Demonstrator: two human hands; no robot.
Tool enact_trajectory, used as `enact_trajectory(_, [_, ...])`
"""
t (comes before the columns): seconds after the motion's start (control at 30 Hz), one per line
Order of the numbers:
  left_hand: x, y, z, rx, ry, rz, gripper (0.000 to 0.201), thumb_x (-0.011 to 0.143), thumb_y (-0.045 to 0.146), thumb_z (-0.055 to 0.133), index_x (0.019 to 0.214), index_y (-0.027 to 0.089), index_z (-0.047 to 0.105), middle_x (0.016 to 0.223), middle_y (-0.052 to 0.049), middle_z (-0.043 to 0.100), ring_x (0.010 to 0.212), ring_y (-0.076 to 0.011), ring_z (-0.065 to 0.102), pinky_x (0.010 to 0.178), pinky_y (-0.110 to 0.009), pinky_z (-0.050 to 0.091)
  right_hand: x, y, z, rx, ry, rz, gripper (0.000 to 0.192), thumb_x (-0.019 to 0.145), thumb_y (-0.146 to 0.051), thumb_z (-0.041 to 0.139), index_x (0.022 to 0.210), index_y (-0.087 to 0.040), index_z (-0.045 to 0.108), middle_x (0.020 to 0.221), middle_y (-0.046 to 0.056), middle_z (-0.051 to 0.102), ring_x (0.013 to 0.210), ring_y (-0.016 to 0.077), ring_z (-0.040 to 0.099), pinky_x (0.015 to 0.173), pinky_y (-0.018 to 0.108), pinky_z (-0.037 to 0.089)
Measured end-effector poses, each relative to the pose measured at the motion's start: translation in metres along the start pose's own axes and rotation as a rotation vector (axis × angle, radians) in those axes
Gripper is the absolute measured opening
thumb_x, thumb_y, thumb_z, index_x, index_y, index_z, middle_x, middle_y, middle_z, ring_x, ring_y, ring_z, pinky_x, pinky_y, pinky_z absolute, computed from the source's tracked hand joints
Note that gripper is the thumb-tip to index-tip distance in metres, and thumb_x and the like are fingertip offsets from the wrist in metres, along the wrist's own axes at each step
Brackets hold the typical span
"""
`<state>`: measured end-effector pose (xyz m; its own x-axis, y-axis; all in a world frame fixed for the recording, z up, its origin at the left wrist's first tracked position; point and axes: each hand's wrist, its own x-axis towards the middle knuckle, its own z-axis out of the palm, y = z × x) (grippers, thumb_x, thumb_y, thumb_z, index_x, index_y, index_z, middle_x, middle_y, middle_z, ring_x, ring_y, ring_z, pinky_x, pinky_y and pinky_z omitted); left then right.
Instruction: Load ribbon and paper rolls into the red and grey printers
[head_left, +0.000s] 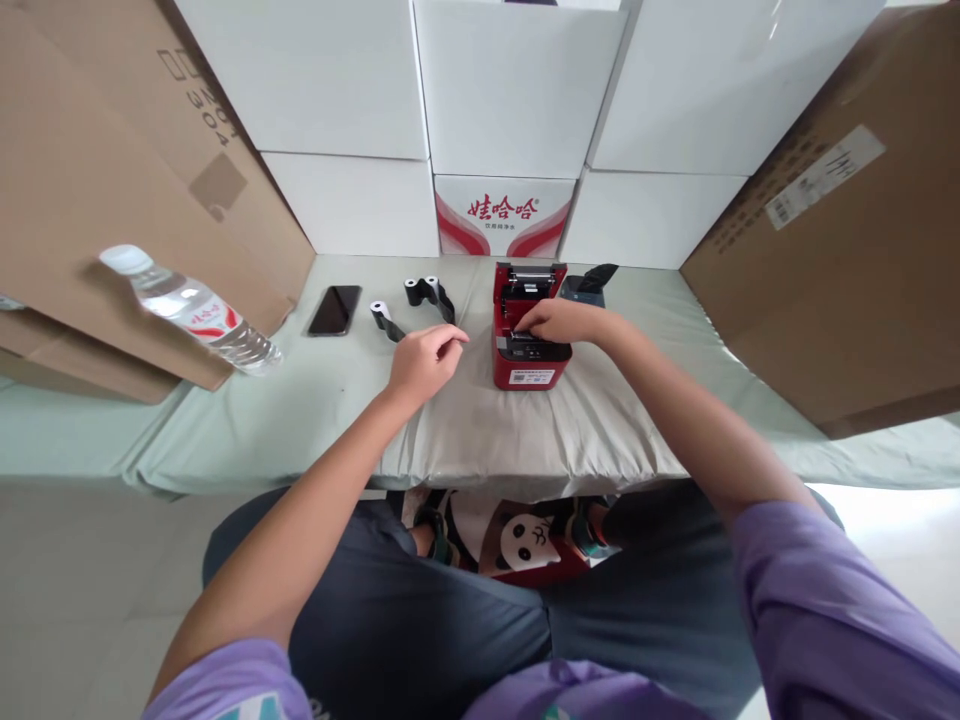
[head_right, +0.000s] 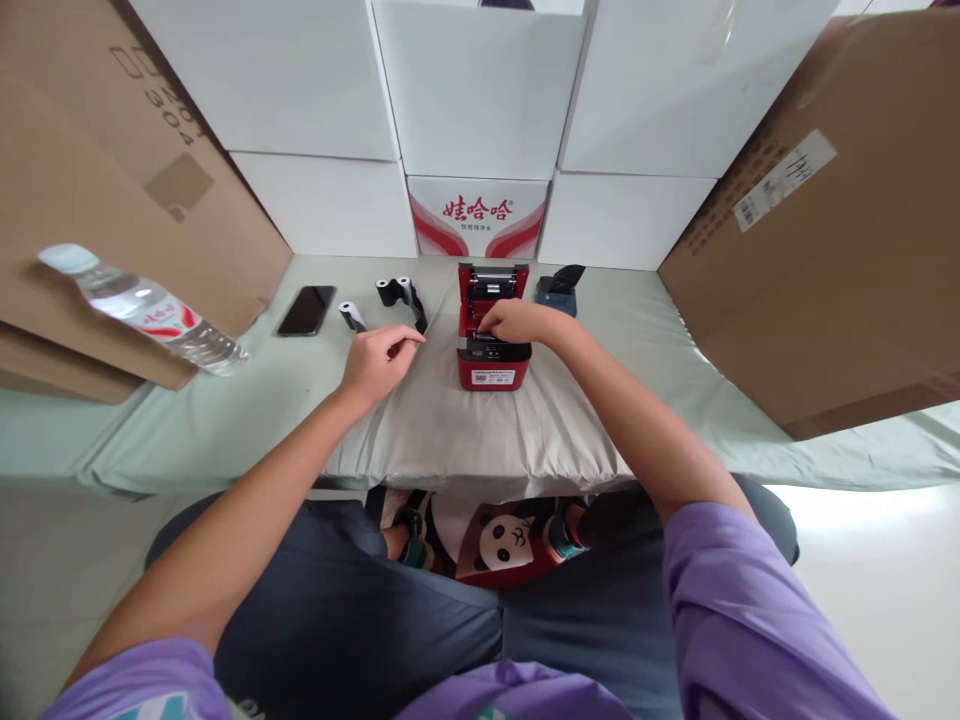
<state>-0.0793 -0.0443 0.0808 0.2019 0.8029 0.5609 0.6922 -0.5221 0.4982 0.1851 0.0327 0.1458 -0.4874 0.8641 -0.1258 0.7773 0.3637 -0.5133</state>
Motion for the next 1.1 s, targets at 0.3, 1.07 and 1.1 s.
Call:
enact_trajectory(0.3, [0.006, 0.003, -0.004, 0.07, -0.029, -0.048, 0.029, 0.093, 0.018, 0.05, 0.098, 0.021, 0.079, 0.091, -0.005, 0.081, 0.074, -0.018, 0.068, 0.073, -0.031, 0.051, 0.015, -0.008, -0.013, -0.2, -0.01, -0.088, 0.017, 0.062, -0.011, 0.083, 0.068, -0.025, 0.078, 0.063, 0.003, 0.067, 0.075, 0.0253, 0.067, 0.077, 0.041, 0.051])
enact_trajectory(1.07, [0.133, 0.026, 0.07, 0.339, -0.766, 0.027, 0.032, 0.086, 0.022, 0.068, 0.111, 0.03, 0.085, 0.109, -0.006, 0.082, 0.098, -0.0284, 0.074, 0.083, -0.036, 0.053, -0.08, 0.101, 0.118, 0.418, 0.841, 0.136, 0.017, 0.085, -0.035, 0.053, 0.093, -0.024, 0.063, 0.073, 0.001, 0.063, 0.067, 0.021, 0.056, 0.069, 0.036, 0.047])
enact_trajectory(1.1, [0.138, 0.03, 0.075, 0.406, -0.816, 0.034, 0.033, 0.083, 0.021, 0.07, 0.11, 0.03, 0.085, 0.105, -0.007, 0.083, 0.096, -0.0293, 0.074, 0.082, -0.036, 0.053, -0.079, 0.102, 0.118, 0.429, 0.832, 0.142, 0.017, 0.084, -0.036, 0.054, 0.093, -0.024, 0.063, 0.073, 0.001, 0.063, 0.067, 0.0209, 0.056, 0.069, 0.036, 0.047])
